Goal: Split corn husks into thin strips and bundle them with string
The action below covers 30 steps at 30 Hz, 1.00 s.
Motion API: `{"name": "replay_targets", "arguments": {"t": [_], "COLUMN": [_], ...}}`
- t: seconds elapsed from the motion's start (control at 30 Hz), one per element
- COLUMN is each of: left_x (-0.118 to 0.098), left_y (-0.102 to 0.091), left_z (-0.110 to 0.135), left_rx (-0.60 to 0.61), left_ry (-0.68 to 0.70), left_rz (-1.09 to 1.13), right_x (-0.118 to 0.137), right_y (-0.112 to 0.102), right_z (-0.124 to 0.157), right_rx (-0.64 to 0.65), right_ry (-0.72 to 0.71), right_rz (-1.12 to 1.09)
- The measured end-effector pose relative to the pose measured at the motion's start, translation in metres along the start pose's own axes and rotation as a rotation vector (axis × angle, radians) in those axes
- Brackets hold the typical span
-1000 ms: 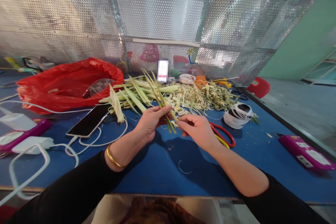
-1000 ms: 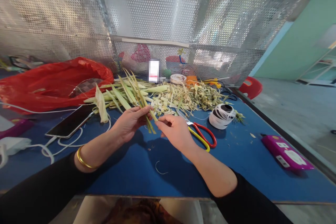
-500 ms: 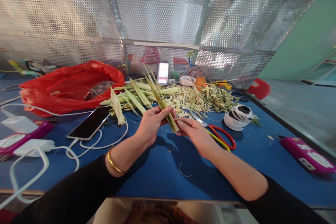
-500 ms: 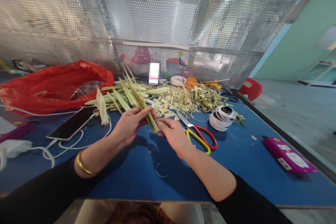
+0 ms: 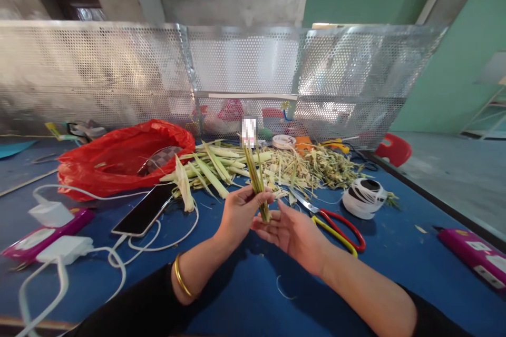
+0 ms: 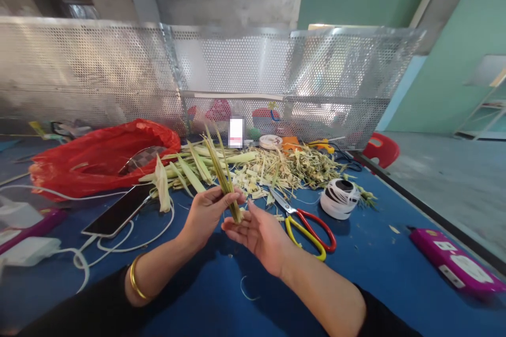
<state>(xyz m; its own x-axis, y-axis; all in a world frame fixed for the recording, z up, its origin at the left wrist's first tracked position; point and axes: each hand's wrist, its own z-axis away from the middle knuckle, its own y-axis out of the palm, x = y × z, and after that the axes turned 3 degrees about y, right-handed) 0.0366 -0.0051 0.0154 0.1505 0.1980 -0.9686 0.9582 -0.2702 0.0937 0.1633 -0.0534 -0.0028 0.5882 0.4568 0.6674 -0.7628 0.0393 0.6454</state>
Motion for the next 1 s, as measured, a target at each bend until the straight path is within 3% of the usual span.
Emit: {"name": "replay_targets", "arguments": {"t": [0.1, 0.2, 0.3, 0.37, 0.5, 0.7, 0.83, 1.0], "left_x": [0.001, 0.000, -0.003, -0.005, -0.010, -0.018, -0.025, -0.038], "left_y": [-0.002, -0.003, -0.003, -0.002, 0.001, 0.001, 0.007, 0.027], "left_z": [-0.001, 0.000, 0.004, 0.009, 0.018, 0.020, 0.015, 0.004], "left_rx": [0.024, 0.097, 0.266, 0.407, 0.605, 0.695, 0.600, 0.439], "left_ry": [0.011, -0.021, -0.069, -0.093, -0.168, -0.296, -0.371, -0.286], "left_rz": [-0.032, -0.062, -0.108, -0.163, -0.238, -0.203, -0.050, 0.095], "right_x": [-0.001, 0.009, 0.028, 0.041, 0.054, 0.055, 0.054, 0.053], "right_y": [-0.001, -0.005, -0.010, -0.011, -0.008, -0.004, -0.004, -0.004], "right_z": [-0.002, -0.001, 0.006, 0.014, 0.025, 0.026, 0.027, 0.028], "right_rx": [-0.119, -0.244, -0.303, -0.336, -0.214, -0.172, -0.175, -0.161], "right_ry": [-0.082, -0.386, -0.724, -0.828, -0.798, -0.809, -0.807, -0.792], "right_rz": [0.183, 0.443, 0.632, 0.687, 0.612, 0.590, 0.598, 0.543]}}
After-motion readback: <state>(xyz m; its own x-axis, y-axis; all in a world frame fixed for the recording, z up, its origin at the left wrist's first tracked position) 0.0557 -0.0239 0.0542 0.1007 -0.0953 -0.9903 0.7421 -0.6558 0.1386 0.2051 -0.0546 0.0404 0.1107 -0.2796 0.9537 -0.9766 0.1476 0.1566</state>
